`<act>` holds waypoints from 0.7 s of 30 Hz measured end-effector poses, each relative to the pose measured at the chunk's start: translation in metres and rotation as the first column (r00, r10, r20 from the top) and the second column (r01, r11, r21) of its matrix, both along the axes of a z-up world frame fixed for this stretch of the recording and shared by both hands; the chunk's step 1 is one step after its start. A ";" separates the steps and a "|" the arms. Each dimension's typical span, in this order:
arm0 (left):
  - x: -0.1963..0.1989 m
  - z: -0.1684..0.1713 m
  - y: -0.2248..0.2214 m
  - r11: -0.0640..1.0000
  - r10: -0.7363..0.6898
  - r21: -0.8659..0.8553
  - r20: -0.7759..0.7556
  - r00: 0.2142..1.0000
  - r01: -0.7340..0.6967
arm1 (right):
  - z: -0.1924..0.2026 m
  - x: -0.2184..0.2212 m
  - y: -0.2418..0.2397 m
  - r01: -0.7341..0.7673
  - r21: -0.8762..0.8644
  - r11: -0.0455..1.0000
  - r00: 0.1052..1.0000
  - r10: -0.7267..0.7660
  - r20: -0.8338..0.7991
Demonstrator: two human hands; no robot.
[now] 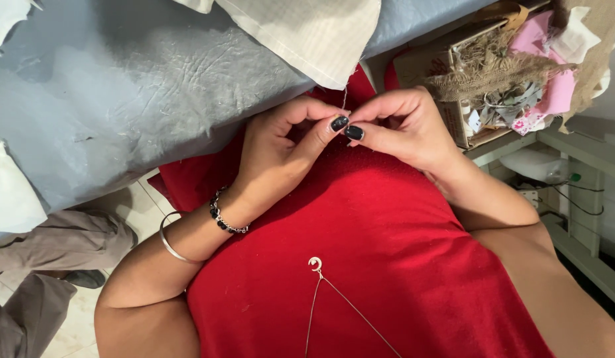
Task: Sewing and assembling fabric petals to create a decorative flower using a machine and hand-stitching
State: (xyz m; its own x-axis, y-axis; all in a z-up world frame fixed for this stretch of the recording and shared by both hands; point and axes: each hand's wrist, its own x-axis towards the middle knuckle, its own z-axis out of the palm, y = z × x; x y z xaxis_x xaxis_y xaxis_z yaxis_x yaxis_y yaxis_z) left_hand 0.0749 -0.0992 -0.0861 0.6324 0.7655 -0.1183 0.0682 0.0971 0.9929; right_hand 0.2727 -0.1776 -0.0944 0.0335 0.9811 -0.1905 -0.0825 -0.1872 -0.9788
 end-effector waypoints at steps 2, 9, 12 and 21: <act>0.001 0.001 0.000 1.000 0.002 -0.003 -0.003 1.000 -0.002 | -0.003 0.001 -0.002 0.005 -0.004 1.000 1.000 -0.005 -0.006; 0.000 0.002 0.000 1.000 0.002 -0.017 0.029 1.000 -0.002 | -0.004 0.000 -0.001 0.018 -0.002 1.000 1.000 -0.018 0.018; 0.000 0.004 -0.003 1.000 0.022 -0.016 0.040 0.999 -0.022 | -0.009 0.003 -0.003 0.009 0.037 0.999 0.999 -0.011 0.043; -0.003 0.000 -0.001 0.999 0.010 -0.035 0.033 0.999 -0.008 | -0.004 0.001 0.000 0.006 0.017 1.000 0.999 -0.007 0.033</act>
State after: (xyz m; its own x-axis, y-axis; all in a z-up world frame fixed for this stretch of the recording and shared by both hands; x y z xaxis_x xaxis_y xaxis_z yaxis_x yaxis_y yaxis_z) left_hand 0.0717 -0.1007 -0.0864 0.6295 0.7670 -0.1246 0.0347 0.1324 0.9906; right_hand 0.2740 -0.1775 -0.0980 0.0457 0.9839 -0.1727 -0.0517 -0.1703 -0.9840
